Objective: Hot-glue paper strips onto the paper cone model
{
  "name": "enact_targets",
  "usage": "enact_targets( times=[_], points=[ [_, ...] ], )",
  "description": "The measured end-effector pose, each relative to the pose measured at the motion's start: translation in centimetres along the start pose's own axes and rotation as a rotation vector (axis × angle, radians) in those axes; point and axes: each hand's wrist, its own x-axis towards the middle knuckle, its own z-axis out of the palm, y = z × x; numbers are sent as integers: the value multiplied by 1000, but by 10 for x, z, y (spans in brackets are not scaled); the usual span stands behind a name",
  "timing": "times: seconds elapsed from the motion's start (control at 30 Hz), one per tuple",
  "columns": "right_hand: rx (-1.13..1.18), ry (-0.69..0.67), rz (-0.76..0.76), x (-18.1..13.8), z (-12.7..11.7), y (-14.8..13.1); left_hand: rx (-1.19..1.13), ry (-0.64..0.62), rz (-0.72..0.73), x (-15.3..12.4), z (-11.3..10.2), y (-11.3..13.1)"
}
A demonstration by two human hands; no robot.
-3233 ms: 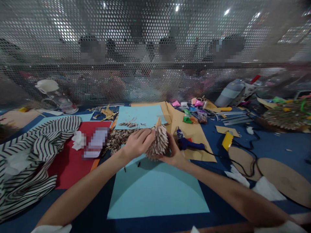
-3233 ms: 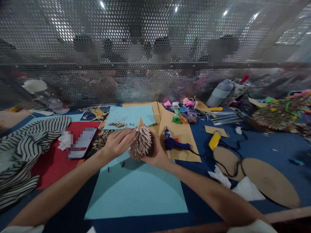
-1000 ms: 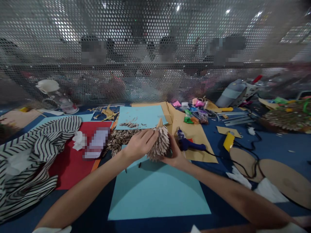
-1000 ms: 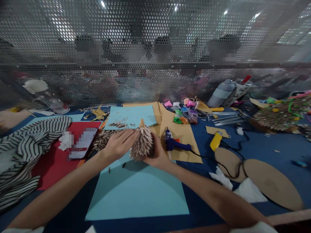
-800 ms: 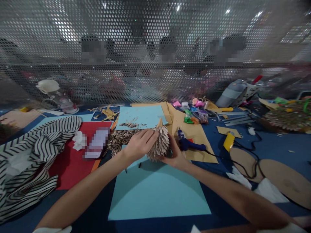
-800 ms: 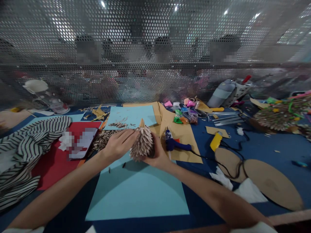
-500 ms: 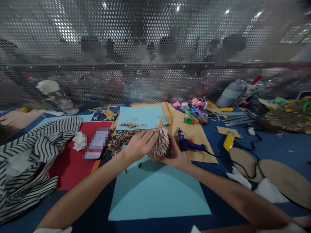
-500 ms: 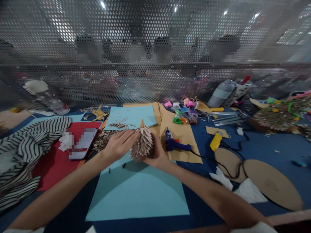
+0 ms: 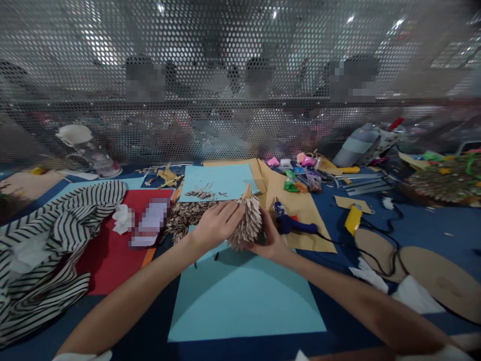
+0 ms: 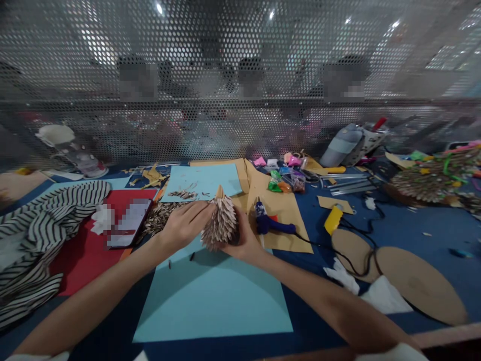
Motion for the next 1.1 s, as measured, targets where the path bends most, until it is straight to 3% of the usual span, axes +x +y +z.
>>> enact_targets(
  times=[0.27,0.7,1.1],
  points=[
    [20,1,-3,1,1,-3,-34,-35,-26,-7,7,-1],
    [15,15,-20,3,0,0,-54,71,-64,0,6,-4],
    [0,19,-33,1,1,3,-102,12,-26,-12,10,-7]
  ],
)
